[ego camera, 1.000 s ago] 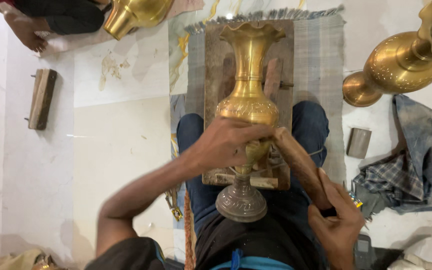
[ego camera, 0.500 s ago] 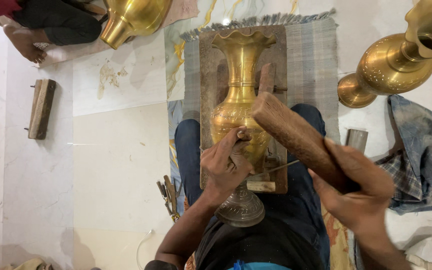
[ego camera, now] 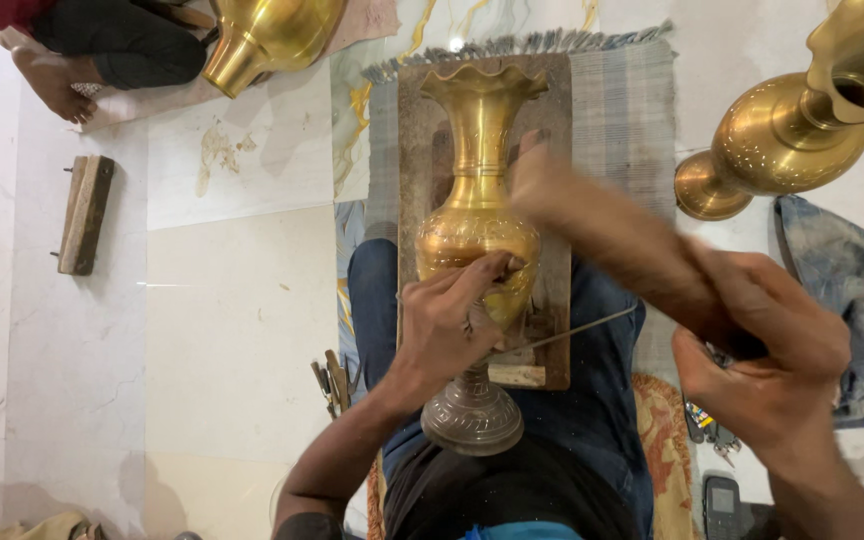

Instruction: The person sits on the floor with a brass vase held against a wooden board on their lap and decorates its surface by hand, positioning a small punch or chisel on the metal and striking it with a wooden mallet to emboss patterns, repositioning the tool repeatedly across the vase body.

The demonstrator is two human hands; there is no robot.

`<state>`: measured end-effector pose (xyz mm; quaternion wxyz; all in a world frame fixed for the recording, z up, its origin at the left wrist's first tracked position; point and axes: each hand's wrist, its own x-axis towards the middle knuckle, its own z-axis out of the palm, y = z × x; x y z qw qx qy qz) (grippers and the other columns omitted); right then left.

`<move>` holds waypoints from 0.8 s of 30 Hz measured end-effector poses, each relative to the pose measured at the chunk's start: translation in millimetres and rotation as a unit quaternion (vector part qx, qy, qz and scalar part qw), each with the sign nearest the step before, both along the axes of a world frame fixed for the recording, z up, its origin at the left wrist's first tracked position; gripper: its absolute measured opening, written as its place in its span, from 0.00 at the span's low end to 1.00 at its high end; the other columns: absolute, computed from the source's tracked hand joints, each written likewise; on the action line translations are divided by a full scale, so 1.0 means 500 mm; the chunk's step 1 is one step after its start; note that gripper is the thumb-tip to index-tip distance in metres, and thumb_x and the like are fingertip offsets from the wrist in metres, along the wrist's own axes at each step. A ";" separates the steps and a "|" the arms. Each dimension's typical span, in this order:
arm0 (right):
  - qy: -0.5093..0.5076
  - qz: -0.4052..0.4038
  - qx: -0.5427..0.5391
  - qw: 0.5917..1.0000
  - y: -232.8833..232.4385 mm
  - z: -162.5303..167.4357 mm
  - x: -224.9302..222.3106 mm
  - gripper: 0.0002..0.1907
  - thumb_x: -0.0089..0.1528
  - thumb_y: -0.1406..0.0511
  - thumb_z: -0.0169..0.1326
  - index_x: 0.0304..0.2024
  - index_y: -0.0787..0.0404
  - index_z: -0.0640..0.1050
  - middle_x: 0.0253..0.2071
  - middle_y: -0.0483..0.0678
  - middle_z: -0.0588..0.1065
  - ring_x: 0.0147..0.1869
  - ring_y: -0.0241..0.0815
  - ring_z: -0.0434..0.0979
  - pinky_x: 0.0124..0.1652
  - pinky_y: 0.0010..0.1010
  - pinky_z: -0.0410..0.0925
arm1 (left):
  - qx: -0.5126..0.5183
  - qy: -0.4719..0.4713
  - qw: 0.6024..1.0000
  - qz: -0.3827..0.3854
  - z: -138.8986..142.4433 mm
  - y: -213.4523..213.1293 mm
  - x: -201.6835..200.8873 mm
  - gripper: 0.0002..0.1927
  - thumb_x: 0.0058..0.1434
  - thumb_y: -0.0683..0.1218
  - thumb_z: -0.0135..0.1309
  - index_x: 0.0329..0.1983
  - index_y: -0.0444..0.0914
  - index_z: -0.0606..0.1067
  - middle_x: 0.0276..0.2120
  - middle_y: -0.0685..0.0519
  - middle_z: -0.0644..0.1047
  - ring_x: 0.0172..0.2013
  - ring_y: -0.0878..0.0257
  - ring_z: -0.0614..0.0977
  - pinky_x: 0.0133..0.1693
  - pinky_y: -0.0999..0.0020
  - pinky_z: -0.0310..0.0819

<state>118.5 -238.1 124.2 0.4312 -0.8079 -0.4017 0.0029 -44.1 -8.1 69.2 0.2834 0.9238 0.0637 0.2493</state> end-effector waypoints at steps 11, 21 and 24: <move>0.055 -0.088 0.063 0.993 -0.071 -0.182 -0.071 0.30 0.51 0.75 0.61 0.58 0.69 0.78 0.50 0.57 0.79 0.47 0.41 0.81 0.48 0.27 0.71 | 0.050 0.117 0.982 -0.143 0.055 0.036 0.046 0.34 0.45 0.44 0.68 0.58 0.39 0.73 0.46 0.48 0.84 0.45 0.54 0.87 0.45 0.59 0.82; 0.115 -0.186 0.091 0.972 -0.089 -0.269 -0.228 0.30 0.55 0.75 0.59 0.62 0.71 0.75 0.49 0.57 0.77 0.49 0.41 0.79 0.48 0.29 0.70 | 0.085 0.201 0.937 -0.272 0.074 0.051 0.094 0.30 0.50 0.39 0.56 0.59 0.46 0.75 0.29 0.53 0.83 0.30 0.60 0.85 0.34 0.60 0.79; 0.158 -0.197 0.059 0.966 -0.086 -0.292 -0.251 0.33 0.54 0.76 0.59 0.64 0.73 0.73 0.49 0.56 0.77 0.49 0.42 0.79 0.48 0.30 0.71 | 0.053 0.320 0.901 -0.287 0.078 0.057 0.115 0.23 0.65 0.38 0.49 0.62 0.49 0.74 0.24 0.54 0.82 0.22 0.65 0.84 0.21 0.63 0.74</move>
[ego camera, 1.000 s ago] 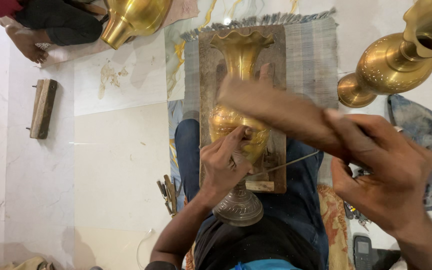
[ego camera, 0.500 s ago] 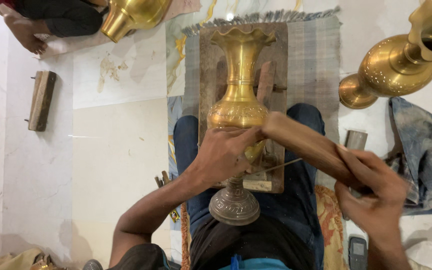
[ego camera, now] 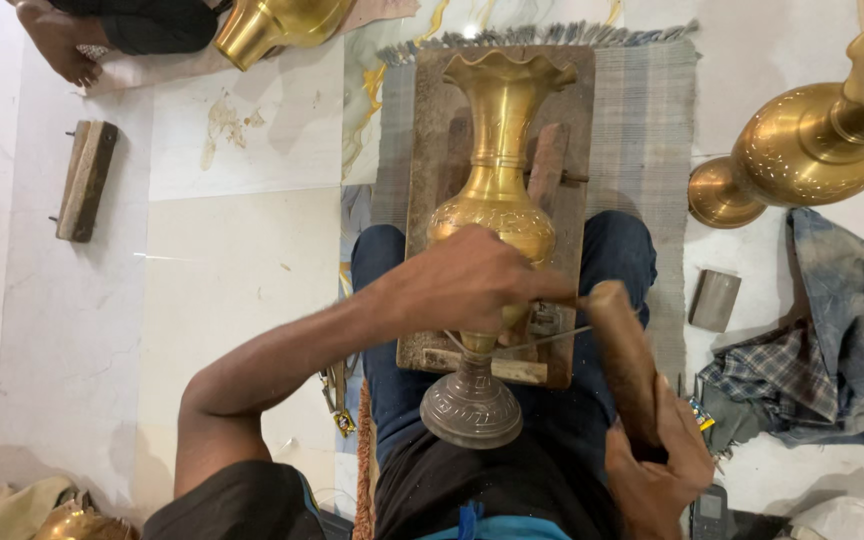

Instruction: The person sits on the floor with a brass vase held against a wooden board on their lap and decorates its surface by hand, positioning a small punch or chisel on the metal and striking it with a wooden mallet to emboss patterns, repositioning the tool repeatedly across the vase body.

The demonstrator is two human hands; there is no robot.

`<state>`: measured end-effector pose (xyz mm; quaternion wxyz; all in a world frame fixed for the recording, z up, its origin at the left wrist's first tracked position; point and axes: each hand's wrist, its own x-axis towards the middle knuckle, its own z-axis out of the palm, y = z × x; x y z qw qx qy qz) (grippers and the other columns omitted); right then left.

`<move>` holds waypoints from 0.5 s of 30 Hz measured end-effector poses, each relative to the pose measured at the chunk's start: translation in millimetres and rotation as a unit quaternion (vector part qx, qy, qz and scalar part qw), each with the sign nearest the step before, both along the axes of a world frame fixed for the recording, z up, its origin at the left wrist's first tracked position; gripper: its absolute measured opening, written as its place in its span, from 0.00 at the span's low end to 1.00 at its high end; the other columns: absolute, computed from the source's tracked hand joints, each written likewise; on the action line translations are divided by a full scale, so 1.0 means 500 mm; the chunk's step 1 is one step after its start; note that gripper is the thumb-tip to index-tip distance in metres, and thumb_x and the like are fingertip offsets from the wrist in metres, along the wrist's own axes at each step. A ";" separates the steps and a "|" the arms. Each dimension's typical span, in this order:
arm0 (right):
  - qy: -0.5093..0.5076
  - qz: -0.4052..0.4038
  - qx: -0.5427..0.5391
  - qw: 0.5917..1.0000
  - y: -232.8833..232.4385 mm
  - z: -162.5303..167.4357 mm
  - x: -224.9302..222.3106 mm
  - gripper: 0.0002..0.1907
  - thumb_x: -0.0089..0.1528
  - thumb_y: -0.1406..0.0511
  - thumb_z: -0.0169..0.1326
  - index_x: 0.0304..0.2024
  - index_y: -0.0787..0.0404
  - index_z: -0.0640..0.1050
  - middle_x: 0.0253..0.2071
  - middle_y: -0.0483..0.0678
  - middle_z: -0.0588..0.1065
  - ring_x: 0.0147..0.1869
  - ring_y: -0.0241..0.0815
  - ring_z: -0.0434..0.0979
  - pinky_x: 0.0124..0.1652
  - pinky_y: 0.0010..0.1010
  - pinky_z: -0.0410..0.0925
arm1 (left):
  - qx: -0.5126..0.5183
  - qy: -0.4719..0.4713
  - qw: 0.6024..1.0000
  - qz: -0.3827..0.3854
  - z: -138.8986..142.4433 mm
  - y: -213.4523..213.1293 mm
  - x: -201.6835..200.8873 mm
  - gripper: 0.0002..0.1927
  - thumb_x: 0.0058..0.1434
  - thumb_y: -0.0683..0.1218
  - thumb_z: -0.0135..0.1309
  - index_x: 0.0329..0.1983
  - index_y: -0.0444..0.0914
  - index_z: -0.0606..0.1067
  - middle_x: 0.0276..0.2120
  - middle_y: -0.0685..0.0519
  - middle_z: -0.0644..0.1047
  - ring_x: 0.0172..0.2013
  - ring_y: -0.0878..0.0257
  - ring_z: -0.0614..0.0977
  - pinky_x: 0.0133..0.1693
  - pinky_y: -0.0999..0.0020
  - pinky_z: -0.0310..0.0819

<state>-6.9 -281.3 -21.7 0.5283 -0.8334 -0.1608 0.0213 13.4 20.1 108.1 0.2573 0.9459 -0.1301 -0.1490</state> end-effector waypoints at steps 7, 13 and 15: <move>0.209 0.030 0.102 0.972 0.006 -0.020 -0.023 0.40 0.54 0.77 0.61 0.70 0.71 0.67 0.58 0.53 0.76 0.57 0.37 0.75 0.56 0.27 0.68 | -0.004 -0.073 0.996 -0.059 0.004 0.034 0.037 0.25 0.59 0.37 0.51 0.61 0.46 0.77 0.24 0.50 0.80 0.24 0.56 0.81 0.27 0.60 0.73; 0.225 0.033 0.081 0.970 0.015 -0.020 -0.014 0.39 0.54 0.77 0.60 0.69 0.69 0.69 0.54 0.55 0.77 0.54 0.38 0.78 0.52 0.27 0.71 | -0.100 -0.144 0.978 -0.113 0.002 0.047 0.058 0.28 0.45 0.36 0.56 0.53 0.40 0.79 0.26 0.49 0.80 0.28 0.53 0.83 0.31 0.54 0.75; 0.207 0.033 0.074 0.975 0.021 -0.017 -0.010 0.39 0.54 0.76 0.60 0.69 0.69 0.69 0.52 0.54 0.78 0.52 0.38 0.79 0.51 0.27 0.71 | -0.085 -0.129 0.980 -0.124 0.004 0.043 0.064 0.28 0.44 0.36 0.57 0.52 0.40 0.79 0.24 0.49 0.80 0.25 0.52 0.81 0.31 0.52 0.74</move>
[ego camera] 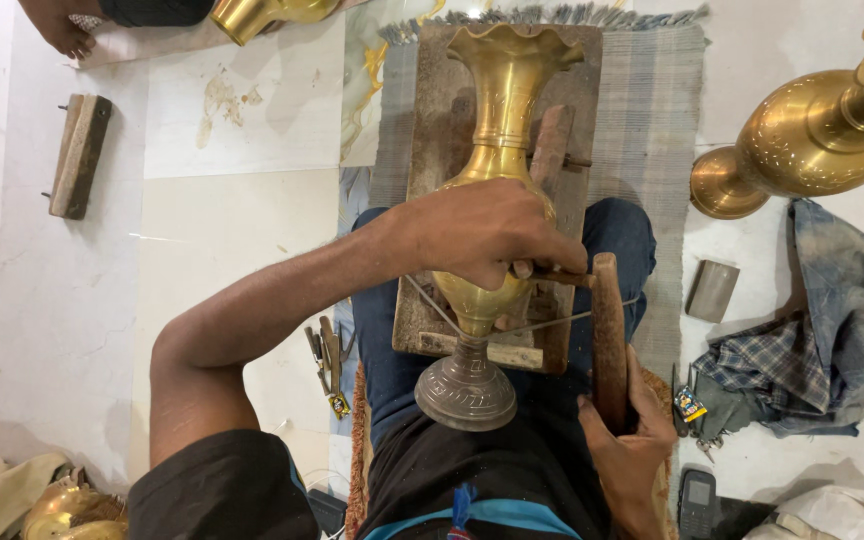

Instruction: The person sits on the floor with a brass vase held against a wooden board on their lap and decorates its surface by hand, positioning a small punch or chisel on the metal and striking it with a wooden mallet to emboss patterns, repositioning the tool repeatedly across the vase body.

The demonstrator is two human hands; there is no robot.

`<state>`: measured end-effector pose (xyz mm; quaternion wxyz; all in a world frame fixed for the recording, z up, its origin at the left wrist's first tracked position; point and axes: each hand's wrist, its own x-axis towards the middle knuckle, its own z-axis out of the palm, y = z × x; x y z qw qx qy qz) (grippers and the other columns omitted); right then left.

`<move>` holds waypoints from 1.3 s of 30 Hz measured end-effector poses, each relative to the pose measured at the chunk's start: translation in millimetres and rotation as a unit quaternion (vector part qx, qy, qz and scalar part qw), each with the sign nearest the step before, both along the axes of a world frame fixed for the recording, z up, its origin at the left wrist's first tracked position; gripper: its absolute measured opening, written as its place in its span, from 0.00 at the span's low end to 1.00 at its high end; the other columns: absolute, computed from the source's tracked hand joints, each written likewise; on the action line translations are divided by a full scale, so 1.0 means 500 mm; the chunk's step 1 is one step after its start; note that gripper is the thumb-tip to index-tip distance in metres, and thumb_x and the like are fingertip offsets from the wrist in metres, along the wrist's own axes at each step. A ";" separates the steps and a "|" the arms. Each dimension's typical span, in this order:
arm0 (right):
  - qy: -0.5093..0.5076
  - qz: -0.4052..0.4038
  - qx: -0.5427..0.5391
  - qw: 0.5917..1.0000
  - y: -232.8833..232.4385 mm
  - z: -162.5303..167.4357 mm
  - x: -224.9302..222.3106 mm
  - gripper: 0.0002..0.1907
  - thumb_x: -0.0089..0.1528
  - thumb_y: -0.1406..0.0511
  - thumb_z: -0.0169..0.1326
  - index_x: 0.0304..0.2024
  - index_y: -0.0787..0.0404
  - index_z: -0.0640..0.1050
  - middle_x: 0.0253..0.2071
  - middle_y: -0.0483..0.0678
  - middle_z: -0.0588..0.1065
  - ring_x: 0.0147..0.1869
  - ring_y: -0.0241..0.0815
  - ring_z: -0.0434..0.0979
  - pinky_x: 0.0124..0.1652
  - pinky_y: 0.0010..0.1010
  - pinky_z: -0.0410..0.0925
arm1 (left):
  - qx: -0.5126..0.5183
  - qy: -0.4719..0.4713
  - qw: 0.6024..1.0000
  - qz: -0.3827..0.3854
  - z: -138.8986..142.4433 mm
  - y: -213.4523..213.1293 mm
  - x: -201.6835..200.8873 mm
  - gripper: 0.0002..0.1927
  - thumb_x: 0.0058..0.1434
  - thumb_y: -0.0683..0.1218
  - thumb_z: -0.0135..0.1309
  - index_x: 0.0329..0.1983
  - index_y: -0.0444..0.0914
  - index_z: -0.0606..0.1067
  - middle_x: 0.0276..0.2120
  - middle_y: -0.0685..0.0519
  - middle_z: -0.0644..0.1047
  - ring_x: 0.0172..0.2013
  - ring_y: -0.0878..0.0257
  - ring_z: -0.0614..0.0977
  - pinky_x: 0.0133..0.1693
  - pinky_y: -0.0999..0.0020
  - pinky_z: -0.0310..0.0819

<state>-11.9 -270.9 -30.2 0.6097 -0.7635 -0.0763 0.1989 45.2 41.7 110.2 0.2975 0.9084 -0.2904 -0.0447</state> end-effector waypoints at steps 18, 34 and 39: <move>-0.205 -0.078 -0.023 0.975 0.037 0.000 -0.021 0.15 0.57 0.74 0.61 0.46 0.70 0.77 0.35 0.52 0.74 0.35 0.36 0.73 0.38 0.24 0.67 | -0.019 -0.025 0.999 -0.017 0.015 -0.008 -0.006 0.24 0.47 0.38 0.56 0.49 0.45 0.81 0.25 0.50 0.79 0.28 0.52 0.81 0.33 0.53 0.74; -0.249 0.010 0.015 0.968 -0.010 0.086 0.116 0.25 0.61 0.77 0.61 0.61 0.75 0.74 0.48 0.59 0.78 0.48 0.39 0.79 0.49 0.24 0.71 | -0.002 -0.116 0.961 0.250 0.008 -0.046 -0.113 0.30 0.46 0.41 0.64 0.56 0.43 0.76 0.41 0.51 0.83 0.42 0.53 0.85 0.43 0.56 0.80; -0.214 0.018 -0.016 0.977 0.030 0.184 0.163 0.30 0.56 0.75 0.59 0.62 0.69 0.74 0.46 0.54 0.79 0.45 0.34 0.79 0.45 0.24 0.72 | -0.048 -0.113 0.953 0.276 -0.025 -0.048 -0.134 0.27 0.53 0.39 0.63 0.59 0.41 0.75 0.46 0.53 0.84 0.46 0.57 0.87 0.47 0.61 0.82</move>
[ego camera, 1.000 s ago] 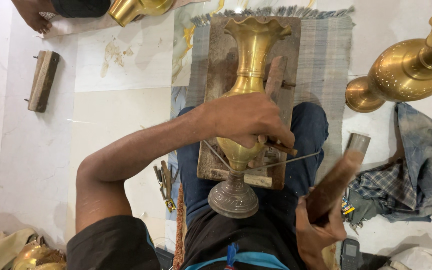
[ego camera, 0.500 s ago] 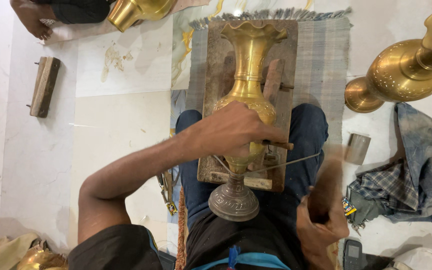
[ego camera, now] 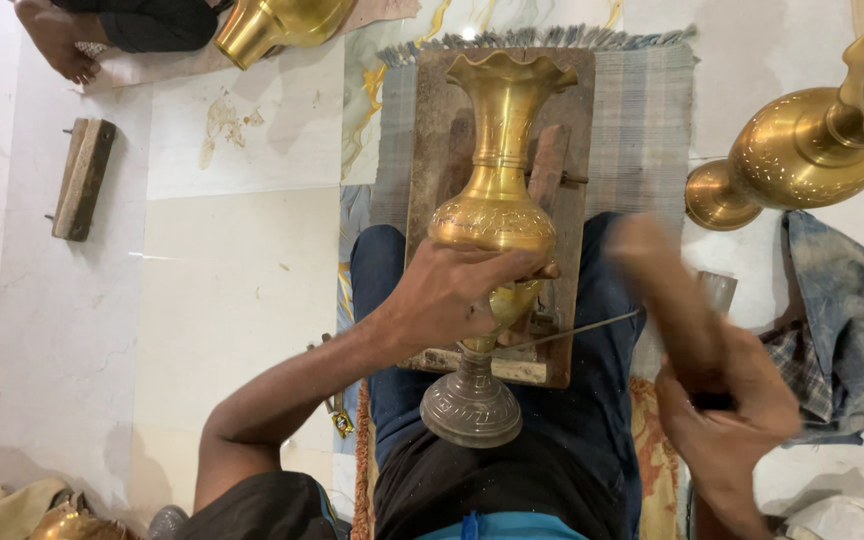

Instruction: The person sits on the floor with a brass vase held against a wooden board on their lap and decorates its surface by hand, positioning a small punch or chisel on the metal and striking it with a wooden mallet to emboss patterns, repositioning the tool repeatedly across the vase body.

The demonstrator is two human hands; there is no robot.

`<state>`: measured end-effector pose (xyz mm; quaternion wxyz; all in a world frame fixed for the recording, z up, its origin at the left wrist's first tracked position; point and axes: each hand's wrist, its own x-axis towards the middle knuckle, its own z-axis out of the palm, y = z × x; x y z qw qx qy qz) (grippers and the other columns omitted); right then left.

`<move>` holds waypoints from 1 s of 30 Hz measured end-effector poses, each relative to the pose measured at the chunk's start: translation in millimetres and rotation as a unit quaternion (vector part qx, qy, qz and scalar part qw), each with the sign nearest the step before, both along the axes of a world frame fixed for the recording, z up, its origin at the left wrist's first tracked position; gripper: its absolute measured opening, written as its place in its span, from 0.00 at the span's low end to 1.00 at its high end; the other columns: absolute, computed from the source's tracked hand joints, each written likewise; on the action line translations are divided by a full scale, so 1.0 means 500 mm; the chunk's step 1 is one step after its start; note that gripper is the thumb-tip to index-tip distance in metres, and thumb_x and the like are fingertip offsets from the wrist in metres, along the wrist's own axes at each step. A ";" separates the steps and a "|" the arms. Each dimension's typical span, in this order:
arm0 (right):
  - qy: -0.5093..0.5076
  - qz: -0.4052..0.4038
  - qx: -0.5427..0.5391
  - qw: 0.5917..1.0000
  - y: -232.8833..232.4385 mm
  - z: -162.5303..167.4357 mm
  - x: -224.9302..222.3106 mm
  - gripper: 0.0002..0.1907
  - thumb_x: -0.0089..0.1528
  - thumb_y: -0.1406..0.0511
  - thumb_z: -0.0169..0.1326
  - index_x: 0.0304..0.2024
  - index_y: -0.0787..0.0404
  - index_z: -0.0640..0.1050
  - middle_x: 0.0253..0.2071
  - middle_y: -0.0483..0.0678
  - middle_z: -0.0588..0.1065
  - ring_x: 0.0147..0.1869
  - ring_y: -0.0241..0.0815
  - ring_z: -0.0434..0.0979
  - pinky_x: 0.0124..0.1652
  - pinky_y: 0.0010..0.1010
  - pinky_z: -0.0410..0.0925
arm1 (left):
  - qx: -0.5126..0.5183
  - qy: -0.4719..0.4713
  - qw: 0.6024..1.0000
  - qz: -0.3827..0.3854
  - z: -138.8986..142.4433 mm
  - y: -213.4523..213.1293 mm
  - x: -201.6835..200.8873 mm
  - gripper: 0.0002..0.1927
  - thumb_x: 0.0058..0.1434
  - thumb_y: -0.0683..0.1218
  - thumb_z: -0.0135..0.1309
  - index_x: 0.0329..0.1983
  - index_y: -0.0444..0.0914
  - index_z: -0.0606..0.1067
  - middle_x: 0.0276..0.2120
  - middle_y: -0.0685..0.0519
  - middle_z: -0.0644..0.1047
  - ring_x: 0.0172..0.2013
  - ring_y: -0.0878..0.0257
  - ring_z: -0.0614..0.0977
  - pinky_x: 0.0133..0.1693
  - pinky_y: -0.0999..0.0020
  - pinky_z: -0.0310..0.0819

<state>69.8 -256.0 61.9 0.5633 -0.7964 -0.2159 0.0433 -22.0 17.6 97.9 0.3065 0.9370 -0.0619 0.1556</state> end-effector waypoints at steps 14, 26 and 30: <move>0.054 0.059 0.037 0.996 0.011 -0.066 -0.034 0.37 0.53 0.77 0.58 0.67 0.66 0.74 0.51 0.56 0.78 0.52 0.37 0.78 0.50 0.28 0.71 | -0.359 -0.132 0.910 0.159 -0.069 -0.046 -0.025 0.12 0.67 0.35 0.55 0.53 0.35 0.76 0.40 0.50 0.84 0.41 0.64 0.87 0.45 0.73 0.86; -0.060 0.105 -0.036 0.992 0.056 0.013 0.026 0.33 0.52 0.77 0.62 0.62 0.60 0.77 0.51 0.55 0.80 0.49 0.41 0.83 0.48 0.28 0.74 | -0.062 -0.222 0.927 0.297 -0.129 -0.104 -0.006 0.25 0.55 0.34 0.49 0.58 0.29 0.74 0.41 0.43 0.84 0.39 0.58 0.89 0.42 0.68 0.87; -0.133 0.160 -0.031 0.978 0.078 0.138 0.079 0.34 0.49 0.74 0.61 0.60 0.59 0.77 0.50 0.53 0.79 0.47 0.38 0.83 0.44 0.27 0.76 | -0.045 -0.219 0.927 0.302 -0.146 -0.105 -0.015 0.25 0.54 0.33 0.48 0.58 0.29 0.75 0.41 0.43 0.84 0.40 0.58 0.89 0.43 0.67 0.86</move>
